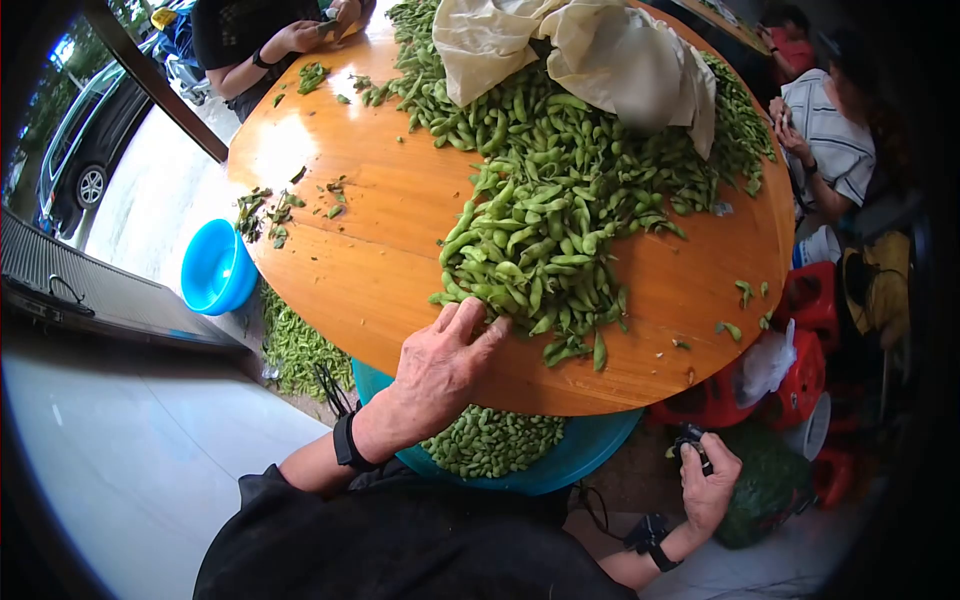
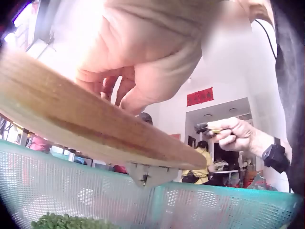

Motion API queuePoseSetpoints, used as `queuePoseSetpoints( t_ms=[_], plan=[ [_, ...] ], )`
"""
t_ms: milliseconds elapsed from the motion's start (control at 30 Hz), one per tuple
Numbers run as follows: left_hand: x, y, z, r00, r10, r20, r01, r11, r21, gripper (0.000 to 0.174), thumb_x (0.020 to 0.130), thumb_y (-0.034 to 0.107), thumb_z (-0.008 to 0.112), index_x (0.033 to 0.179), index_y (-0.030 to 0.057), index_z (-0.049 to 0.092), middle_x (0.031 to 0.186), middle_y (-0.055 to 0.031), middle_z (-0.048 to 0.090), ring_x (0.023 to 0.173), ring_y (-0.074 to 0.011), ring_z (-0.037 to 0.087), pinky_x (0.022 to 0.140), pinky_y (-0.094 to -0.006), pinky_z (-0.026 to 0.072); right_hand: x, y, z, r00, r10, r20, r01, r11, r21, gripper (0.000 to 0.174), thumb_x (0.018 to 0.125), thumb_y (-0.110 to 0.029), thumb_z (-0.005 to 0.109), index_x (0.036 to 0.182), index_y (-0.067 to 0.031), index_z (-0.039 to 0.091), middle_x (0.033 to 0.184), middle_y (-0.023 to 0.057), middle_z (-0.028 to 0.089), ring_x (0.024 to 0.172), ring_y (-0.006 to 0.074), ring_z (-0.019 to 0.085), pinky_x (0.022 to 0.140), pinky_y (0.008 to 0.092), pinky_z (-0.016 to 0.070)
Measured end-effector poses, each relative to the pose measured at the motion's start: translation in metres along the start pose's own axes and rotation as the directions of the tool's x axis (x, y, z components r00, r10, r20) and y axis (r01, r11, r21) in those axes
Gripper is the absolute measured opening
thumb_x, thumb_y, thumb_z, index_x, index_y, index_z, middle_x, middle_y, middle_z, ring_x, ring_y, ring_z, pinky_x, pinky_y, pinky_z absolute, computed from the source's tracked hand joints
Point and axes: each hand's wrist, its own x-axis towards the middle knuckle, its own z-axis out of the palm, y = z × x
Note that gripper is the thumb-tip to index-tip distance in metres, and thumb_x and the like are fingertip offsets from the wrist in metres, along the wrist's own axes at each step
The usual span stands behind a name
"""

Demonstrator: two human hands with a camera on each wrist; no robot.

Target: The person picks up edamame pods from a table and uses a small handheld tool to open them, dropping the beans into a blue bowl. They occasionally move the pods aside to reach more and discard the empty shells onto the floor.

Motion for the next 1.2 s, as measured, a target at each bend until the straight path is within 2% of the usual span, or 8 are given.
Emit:
queuePoseSetpoints(
  t_ms=[67, 200, 433, 600, 700, 767, 867, 1200],
  plan=[
    [0.000, 0.001, 0.001, 1.000, 0.014, 0.000, -0.014, 0.996, 0.083, 0.052, 0.074, 0.007, 0.062, 0.126, 0.0031, 0.057, 0.104, -0.0121, 0.051, 0.094, -0.0289, 0.057, 0.070, -0.0372, 0.0527, -0.004, 0.011, -0.009, 0.997, -0.045, 0.059, 0.064, 0.927, -0.371, 0.008, 0.083, 0.004, 0.061, 0.091, 0.0061, 0.062, 0.072, 0.0139, 0.057, 0.056, 0.0226, 0.055, 0.052, 0.0320, 0.0413],
    [0.002, 0.004, 0.005, 0.999, -0.004, -0.043, 0.007, 0.997, 0.079, 0.047, 0.074, 0.007, 0.062, 0.121, 0.0042, 0.059, 0.102, -0.0117, 0.050, 0.093, -0.0289, 0.057, 0.070, -0.0373, 0.0518, 0.000, -0.005, -0.004, 0.996, -0.045, 0.080, 0.077, 0.885, -0.460, 0.011, 0.082, 0.003, 0.061, 0.093, 0.0056, 0.062, 0.076, 0.0179, 0.057, 0.062, 0.0310, 0.057, 0.057, 0.0349, 0.0440],
    [0.010, 0.011, 0.006, 0.987, -0.111, -0.115, 0.097, 0.988, -0.120, 0.030, 0.074, 0.001, 0.065, 0.104, 0.0070, 0.064, 0.094, -0.0108, 0.053, 0.089, -0.0306, 0.057, 0.070, -0.0391, 0.0503, 0.018, -0.049, 0.088, 0.947, -0.272, 0.170, 0.276, 0.961, 0.003, 0.011, 0.082, 0.005, 0.062, 0.093, 0.0064, 0.063, 0.079, 0.0142, 0.062, 0.066, 0.0232, 0.063, 0.059, 0.0312, 0.0475],
    [0.006, 0.022, 0.002, 0.970, -0.147, -0.195, 0.066, 0.927, -0.369, 0.023, 0.076, -0.004, 0.070, 0.097, 0.0064, 0.068, 0.090, -0.0109, 0.058, 0.086, -0.0294, 0.061, 0.069, -0.0365, 0.0498, 0.020, -0.064, 0.149, 0.958, -0.138, 0.252, 0.045, 0.940, 0.339, 0.018, 0.087, 0.003, 0.060, 0.105, 0.0064, 0.064, 0.071, 0.0059, 0.049, 0.059, 0.0115, 0.047, 0.054, 0.0280, 0.0390],
    [0.000, 0.026, -0.002, 0.972, -0.220, 0.080, 0.219, 0.729, -0.648, 0.015, 0.084, -0.003, 0.070, 0.097, 0.0036, 0.069, 0.086, -0.0108, 0.064, 0.078, -0.0214, 0.066, 0.067, -0.0314, 0.0513, 0.023, -0.072, 0.161, 0.930, -0.064, 0.362, -0.174, 0.792, 0.585, 0.017, 0.094, 0.002, 0.056, 0.109, 0.0094, 0.062, 0.080, 0.0015, 0.049, 0.058, 0.0060, 0.047, 0.050, 0.0233, 0.0386],
    [-0.001, 0.029, -0.002, 0.933, -0.323, 0.161, 0.320, 0.534, -0.782, 0.011, 0.089, 0.004, 0.071, 0.098, 0.0000, 0.068, 0.078, -0.0102, 0.068, 0.071, -0.0136, 0.067, 0.064, -0.0277, 0.0528, 0.023, -0.073, 0.163, 0.931, -0.082, 0.356, -0.176, 0.753, 0.634, 0.018, 0.096, 0.002, 0.055, 0.110, 0.0106, 0.061, 0.082, 0.0010, 0.049, 0.057, 0.0050, 0.047, 0.049, 0.0224, 0.0384],
    [-0.003, 0.026, -0.003, 0.913, -0.353, 0.207, 0.373, 0.511, -0.774, 0.014, 0.090, 0.008, 0.073, 0.097, -0.0024, 0.068, 0.078, -0.0099, 0.071, 0.072, -0.0106, 0.068, 0.064, -0.0260, 0.0541, 0.024, -0.076, 0.161, 0.921, -0.088, 0.379, -0.220, 0.686, 0.694, 0.019, 0.097, 0.003, 0.053, 0.112, 0.0124, 0.060, 0.084, 0.0011, 0.049, 0.057, 0.0040, 0.047, 0.048, 0.0218, 0.0381],
    [-0.016, 0.032, 0.005, 0.938, -0.347, 0.021, 0.248, 0.623, -0.742, 0.014, 0.091, 0.010, 0.071, 0.090, -0.0021, 0.066, 0.074, -0.0083, 0.068, 0.062, -0.0118, 0.064, 0.053, -0.0256, 0.0492, 0.022, -0.070, 0.159, 0.916, -0.118, 0.384, -0.206, 0.683, 0.701, 0.020, 0.096, 0.003, 0.054, 0.113, 0.0102, 0.062, 0.081, 0.0017, 0.050, 0.055, 0.0051, 0.046, 0.046, 0.0225, 0.0366]
  ],
)
